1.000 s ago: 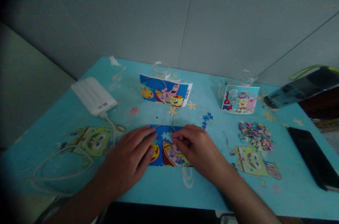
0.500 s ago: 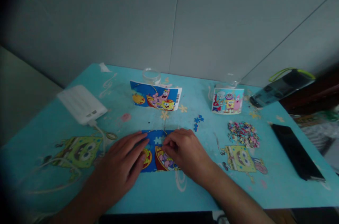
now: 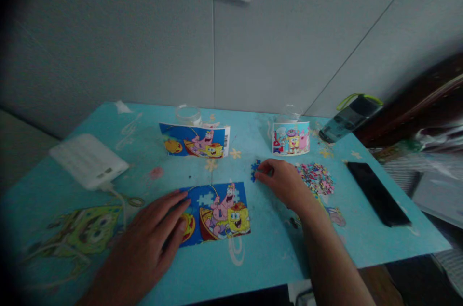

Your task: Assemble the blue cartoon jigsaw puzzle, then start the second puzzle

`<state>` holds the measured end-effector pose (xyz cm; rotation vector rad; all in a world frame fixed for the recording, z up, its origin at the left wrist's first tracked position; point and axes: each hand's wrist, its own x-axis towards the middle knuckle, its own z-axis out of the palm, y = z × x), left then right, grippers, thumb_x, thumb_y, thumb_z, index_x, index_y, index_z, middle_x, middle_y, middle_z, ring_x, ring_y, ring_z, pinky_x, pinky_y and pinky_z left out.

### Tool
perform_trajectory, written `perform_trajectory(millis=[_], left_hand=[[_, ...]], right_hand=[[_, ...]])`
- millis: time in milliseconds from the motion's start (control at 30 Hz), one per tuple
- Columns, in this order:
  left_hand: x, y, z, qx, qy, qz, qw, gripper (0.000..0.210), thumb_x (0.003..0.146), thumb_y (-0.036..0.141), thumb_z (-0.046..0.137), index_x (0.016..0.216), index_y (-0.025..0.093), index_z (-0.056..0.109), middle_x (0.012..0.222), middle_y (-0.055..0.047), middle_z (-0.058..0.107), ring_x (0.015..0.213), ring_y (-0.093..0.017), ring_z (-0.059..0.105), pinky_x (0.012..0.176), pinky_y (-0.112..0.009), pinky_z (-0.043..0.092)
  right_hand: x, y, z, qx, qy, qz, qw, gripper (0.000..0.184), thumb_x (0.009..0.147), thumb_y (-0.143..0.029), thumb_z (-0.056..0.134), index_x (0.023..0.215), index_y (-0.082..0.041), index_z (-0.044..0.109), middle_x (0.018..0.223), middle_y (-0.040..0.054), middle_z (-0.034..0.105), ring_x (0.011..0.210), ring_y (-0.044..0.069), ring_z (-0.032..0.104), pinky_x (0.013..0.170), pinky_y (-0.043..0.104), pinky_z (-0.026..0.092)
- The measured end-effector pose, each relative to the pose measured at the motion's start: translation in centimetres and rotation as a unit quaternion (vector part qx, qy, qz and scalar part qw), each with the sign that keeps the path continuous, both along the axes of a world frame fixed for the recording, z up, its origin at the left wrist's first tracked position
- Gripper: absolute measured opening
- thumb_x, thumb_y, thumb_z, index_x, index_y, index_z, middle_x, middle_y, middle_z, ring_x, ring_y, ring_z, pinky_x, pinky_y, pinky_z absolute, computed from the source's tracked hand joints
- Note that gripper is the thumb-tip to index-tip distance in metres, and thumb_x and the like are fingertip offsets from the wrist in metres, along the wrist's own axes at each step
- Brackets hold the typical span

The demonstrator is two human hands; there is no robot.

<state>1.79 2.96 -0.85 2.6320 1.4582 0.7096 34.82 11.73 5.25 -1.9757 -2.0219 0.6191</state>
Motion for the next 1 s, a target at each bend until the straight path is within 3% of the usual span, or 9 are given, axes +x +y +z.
perform_trajectory(millis=[400,667,867,1000], left_hand=[[0.0,-0.1,0.1,-0.007,0.016,0.002,1.000,0.042,0.099,0.021,0.050,0.140,0.015,0.053,0.144,-0.012,0.054,0.133,-0.028,0.050,0.109,-0.050,0.048],[0.2,-0.1,0.5,0.000,0.013,0.003,1.000,0.040,0.099,0.021,0.049,0.138,0.013,0.054,0.142,-0.013,0.055,0.131,-0.028,0.051,0.106,-0.051,0.051],[0.4,-0.1,0.8,0.005,0.012,0.003,1.000,0.039,0.099,0.020,0.048,0.136,0.013,0.055,0.139,-0.014,0.057,0.130,-0.028,0.052,0.105,-0.051,0.051],[0.2,-0.2,0.4,-0.008,0.012,0.004,1.000,0.041,0.098,0.021,0.049,0.139,0.014,0.054,0.142,-0.013,0.056,0.131,-0.029,0.052,0.107,-0.050,0.050]], right_hand=[[-0.5,-0.2,-1.2,-0.021,0.006,0.014,1.000,0.026,0.082,-0.041,0.074,0.099,-0.022,0.075,0.091,0.0060,0.075,0.079,0.022,0.068,0.071,0.033,0.050],[-0.8,-0.4,-1.0,-0.013,0.013,0.020,1.000,0.017,0.084,-0.036,0.071,0.093,-0.021,0.074,0.087,0.0051,0.074,0.076,0.021,0.067,0.069,0.032,0.049],[-2.3,-0.7,0.1,-0.012,0.155,0.048,0.987,0.013,0.088,-0.034,0.068,0.090,-0.021,0.072,0.084,0.0025,0.074,0.074,0.017,0.066,0.068,0.028,0.051],[-5.4,-2.5,0.1,-0.072,0.263,0.084,0.958,0.013,0.089,-0.031,0.068,0.095,-0.021,0.074,0.079,0.0009,0.073,0.068,0.014,0.065,0.063,0.026,0.051]])
